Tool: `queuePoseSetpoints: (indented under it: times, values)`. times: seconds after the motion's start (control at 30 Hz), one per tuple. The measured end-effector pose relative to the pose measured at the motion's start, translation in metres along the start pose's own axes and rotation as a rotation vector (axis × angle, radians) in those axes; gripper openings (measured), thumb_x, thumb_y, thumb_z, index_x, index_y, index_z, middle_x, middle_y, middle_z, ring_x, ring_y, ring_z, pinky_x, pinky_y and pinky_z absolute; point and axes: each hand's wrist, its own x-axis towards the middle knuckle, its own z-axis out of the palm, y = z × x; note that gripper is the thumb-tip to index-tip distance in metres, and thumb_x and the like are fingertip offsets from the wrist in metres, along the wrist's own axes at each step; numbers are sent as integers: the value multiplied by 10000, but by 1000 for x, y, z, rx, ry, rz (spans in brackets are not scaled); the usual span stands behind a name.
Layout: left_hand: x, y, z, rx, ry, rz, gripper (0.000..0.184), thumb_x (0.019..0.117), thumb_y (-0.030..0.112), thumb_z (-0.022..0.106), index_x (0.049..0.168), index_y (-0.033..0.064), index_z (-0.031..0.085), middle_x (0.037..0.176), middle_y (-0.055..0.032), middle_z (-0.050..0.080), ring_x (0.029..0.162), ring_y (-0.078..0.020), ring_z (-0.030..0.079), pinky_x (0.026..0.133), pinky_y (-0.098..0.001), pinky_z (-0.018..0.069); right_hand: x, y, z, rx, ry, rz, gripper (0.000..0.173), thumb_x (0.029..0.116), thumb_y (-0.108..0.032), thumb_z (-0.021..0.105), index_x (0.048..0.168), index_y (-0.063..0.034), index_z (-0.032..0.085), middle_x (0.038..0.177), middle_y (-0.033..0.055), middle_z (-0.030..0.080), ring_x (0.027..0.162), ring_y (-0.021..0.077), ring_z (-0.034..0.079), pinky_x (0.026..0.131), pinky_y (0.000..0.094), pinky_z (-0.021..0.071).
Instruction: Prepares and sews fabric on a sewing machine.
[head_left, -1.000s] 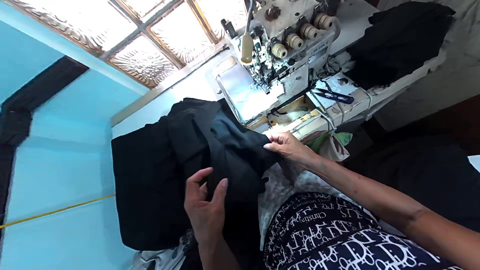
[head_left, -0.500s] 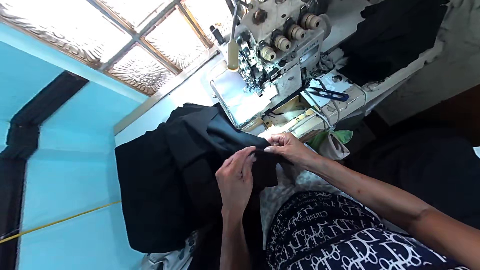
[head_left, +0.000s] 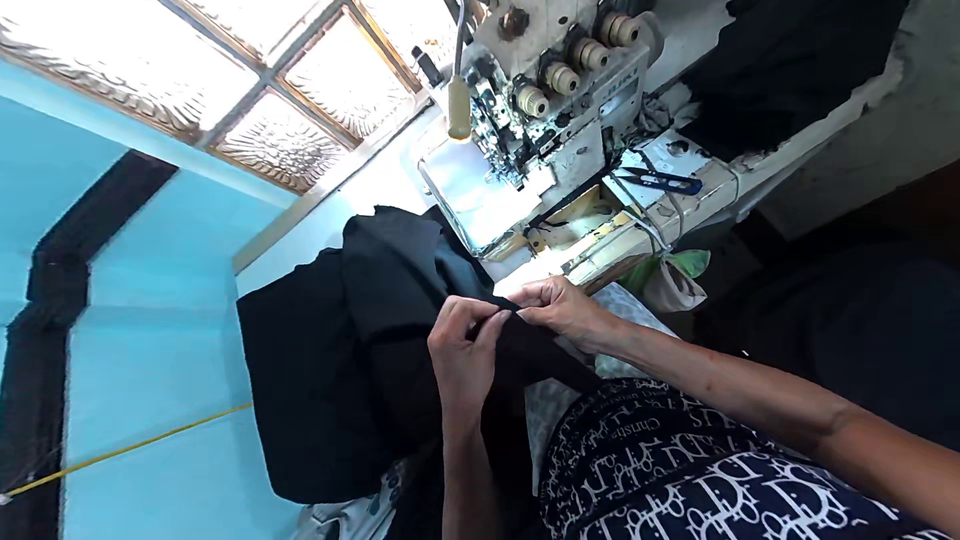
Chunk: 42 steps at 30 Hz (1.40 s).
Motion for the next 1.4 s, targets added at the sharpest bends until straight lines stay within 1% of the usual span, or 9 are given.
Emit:
queuePoseSetpoints:
  times: [0.2,0.8,0.87,0.97,1.03,1.13,1.17,1.27,1.4]
  values:
    - [-6,-9,1,-125,6,-74,84,908,-34,663,959,-6,723,941,21,649,826,40,617,723,-116,530,0,1,-1,-83,18,17,172,962,72,607,1103,46,702,802,26,717,688,6,639,671,180,543]
    - [-8,-15,5,-226,88,-124,132,862,-83,685,929,29,708,885,57,652,752,31,620,690,-135,548,1,7,2,-122,-30,49,204,958,98,591,1128,54,696,846,34,730,728,2,644,710,181,541]
    - [-7,-17,6,-229,83,-142,163,860,-80,695,985,25,703,884,59,663,756,29,631,702,-145,557,1,8,1,-168,-48,21,214,962,83,590,1151,54,685,855,40,728,731,-2,634,716,184,534]
    - [-8,-23,5,-229,22,-193,275,911,-41,659,1180,9,693,924,55,689,797,30,635,748,-154,543,2,9,1,-216,-65,-5,228,968,82,573,1168,31,670,838,34,718,715,0,626,704,189,529]
    - [-10,-29,3,-211,-3,-186,144,944,6,641,1051,17,737,937,48,706,856,25,653,795,-159,550,2,11,3,-279,-54,-60,228,957,83,569,1157,8,648,814,39,701,686,22,613,681,210,518]
    - [-10,-30,-2,-188,79,-111,130,936,19,646,840,66,720,786,109,622,743,48,595,704,-131,516,1,15,9,-410,-55,-274,125,973,16,585,1096,7,564,759,26,626,637,23,566,641,204,497]
    - [-9,-27,-7,-187,112,-81,139,945,29,645,836,85,710,788,128,632,745,55,601,706,-135,523,1,17,10,-455,-70,-370,88,1008,-46,578,1062,23,578,728,17,585,623,19,532,621,190,471]
    - [2,-13,-33,-140,227,12,141,963,59,649,853,131,701,812,168,644,766,62,612,717,-149,535,5,20,10,-547,-175,-590,303,1059,-176,516,932,56,666,688,30,572,618,18,514,592,173,431]
    - [23,3,-74,-25,316,127,120,995,94,625,904,128,695,868,187,647,824,82,604,775,-148,519,4,25,9,-685,-248,-602,250,1008,-146,612,921,69,706,800,134,668,758,140,635,714,263,516]
